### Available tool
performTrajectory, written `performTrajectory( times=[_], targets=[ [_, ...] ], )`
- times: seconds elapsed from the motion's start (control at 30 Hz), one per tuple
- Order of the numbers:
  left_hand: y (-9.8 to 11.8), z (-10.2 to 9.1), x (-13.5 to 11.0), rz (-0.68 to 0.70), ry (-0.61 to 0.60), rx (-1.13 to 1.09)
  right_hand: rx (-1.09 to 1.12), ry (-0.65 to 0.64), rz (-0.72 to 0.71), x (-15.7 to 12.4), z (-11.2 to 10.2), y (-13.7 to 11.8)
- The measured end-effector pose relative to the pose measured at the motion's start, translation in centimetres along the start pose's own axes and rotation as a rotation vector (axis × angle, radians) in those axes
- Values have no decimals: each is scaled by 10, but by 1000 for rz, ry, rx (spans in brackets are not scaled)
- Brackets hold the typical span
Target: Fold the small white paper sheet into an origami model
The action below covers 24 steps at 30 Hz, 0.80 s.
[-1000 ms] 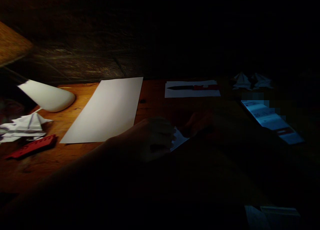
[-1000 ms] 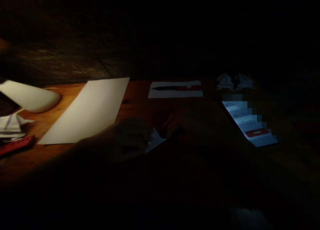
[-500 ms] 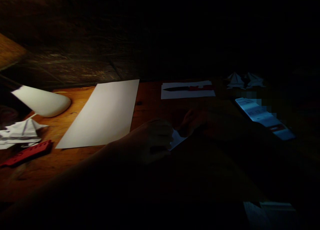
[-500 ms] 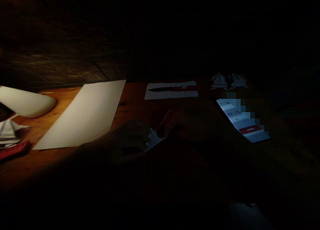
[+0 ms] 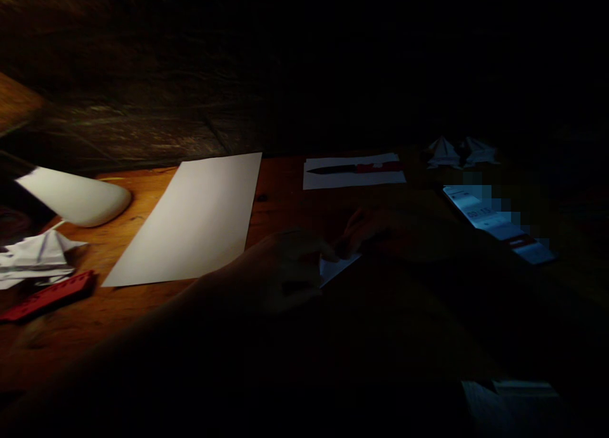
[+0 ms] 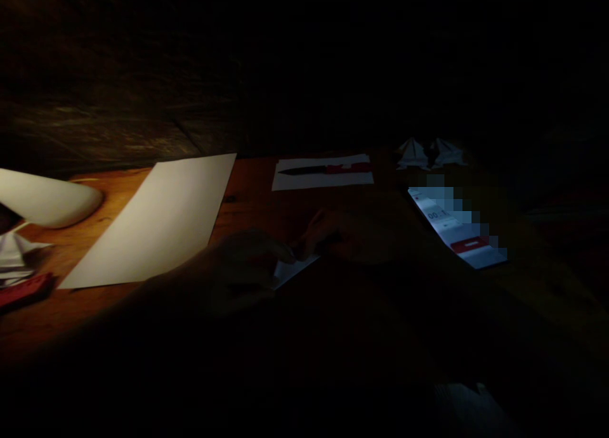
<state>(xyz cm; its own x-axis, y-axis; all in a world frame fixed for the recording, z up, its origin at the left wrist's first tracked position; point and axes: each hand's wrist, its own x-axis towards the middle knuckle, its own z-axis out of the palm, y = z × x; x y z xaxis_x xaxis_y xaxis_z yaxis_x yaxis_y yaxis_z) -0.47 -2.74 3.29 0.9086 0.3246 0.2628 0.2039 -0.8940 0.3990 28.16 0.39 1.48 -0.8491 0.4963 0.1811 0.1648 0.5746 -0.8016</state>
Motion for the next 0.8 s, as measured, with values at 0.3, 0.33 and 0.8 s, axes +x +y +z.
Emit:
performTrajectory(
  times=[0.3, 0.33, 0.8],
  targets=[
    [-1, 4, -2, 69, 6, 122, -13, 47, 59, 3, 6, -6],
    [-1, 3, -2, 72, 8, 132, -22, 50, 65, 3, 7, -5],
    [11, -2, 1, -59, -129, 90, -57, 49, 66, 2, 6, -2]
  ],
)
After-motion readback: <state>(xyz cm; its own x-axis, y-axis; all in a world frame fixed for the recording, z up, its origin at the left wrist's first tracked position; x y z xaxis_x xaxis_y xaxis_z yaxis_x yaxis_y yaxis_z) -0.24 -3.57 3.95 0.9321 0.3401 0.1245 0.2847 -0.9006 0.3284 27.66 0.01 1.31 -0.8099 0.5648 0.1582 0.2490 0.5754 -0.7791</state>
